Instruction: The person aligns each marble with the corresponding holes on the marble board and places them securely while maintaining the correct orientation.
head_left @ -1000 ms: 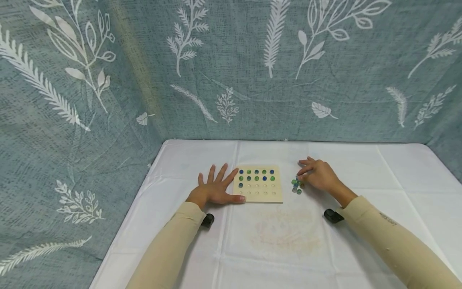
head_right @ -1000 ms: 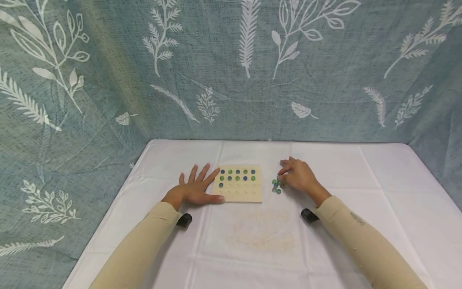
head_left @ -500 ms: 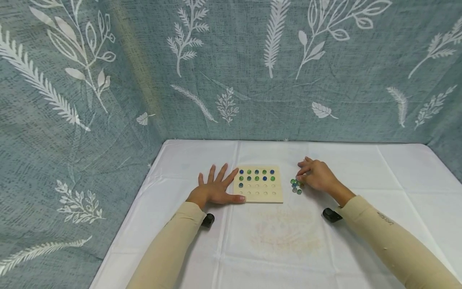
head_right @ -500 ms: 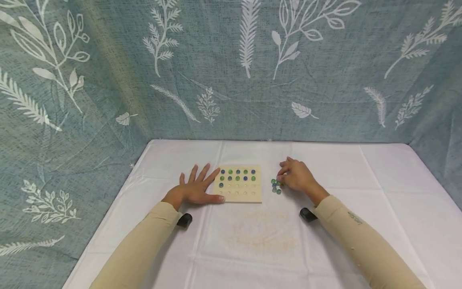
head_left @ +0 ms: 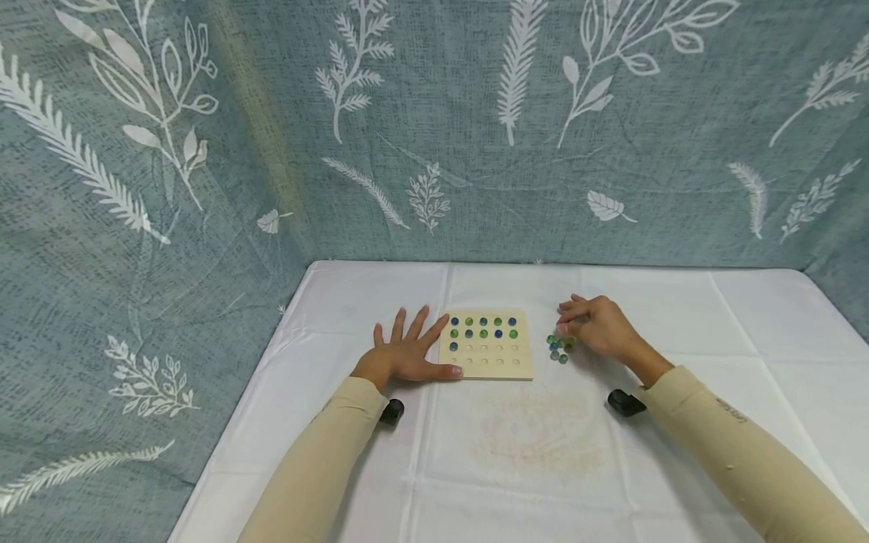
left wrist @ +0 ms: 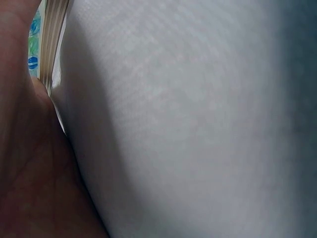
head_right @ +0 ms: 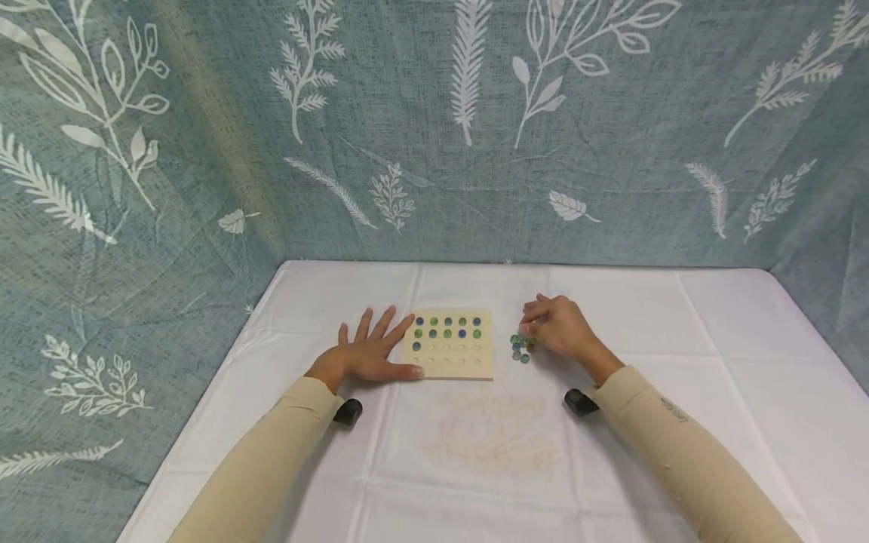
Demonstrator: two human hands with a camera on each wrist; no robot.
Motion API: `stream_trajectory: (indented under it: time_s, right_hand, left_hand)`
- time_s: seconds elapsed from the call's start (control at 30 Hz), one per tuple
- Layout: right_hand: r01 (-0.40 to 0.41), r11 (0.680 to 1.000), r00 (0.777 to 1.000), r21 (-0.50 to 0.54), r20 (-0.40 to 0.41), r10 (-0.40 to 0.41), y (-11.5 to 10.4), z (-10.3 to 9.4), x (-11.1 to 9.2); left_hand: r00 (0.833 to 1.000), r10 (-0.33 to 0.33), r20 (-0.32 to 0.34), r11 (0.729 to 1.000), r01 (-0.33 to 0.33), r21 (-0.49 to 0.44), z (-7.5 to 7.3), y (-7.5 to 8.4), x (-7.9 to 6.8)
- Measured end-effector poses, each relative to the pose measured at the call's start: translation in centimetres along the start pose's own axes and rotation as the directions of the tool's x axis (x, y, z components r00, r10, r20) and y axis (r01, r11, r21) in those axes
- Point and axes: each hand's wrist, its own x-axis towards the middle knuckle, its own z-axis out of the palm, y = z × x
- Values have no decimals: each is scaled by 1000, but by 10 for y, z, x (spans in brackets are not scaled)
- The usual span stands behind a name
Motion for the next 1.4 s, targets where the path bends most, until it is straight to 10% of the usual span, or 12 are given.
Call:
stream_trajectory:
  time_s: [0.9, 1.4]
  right_hand:
    - [-14, 986, 1000, 166, -11, 16, -10, -2, -2]
    - [-34, 978, 999, 206, 19, 31, -19, 11, -1]
  left_hand:
    - [1000, 10, 4, 1000, -10, 1, 0, -1, 7]
    - [1000, 23, 13, 1000, -23, -8, -7, 3, -12]
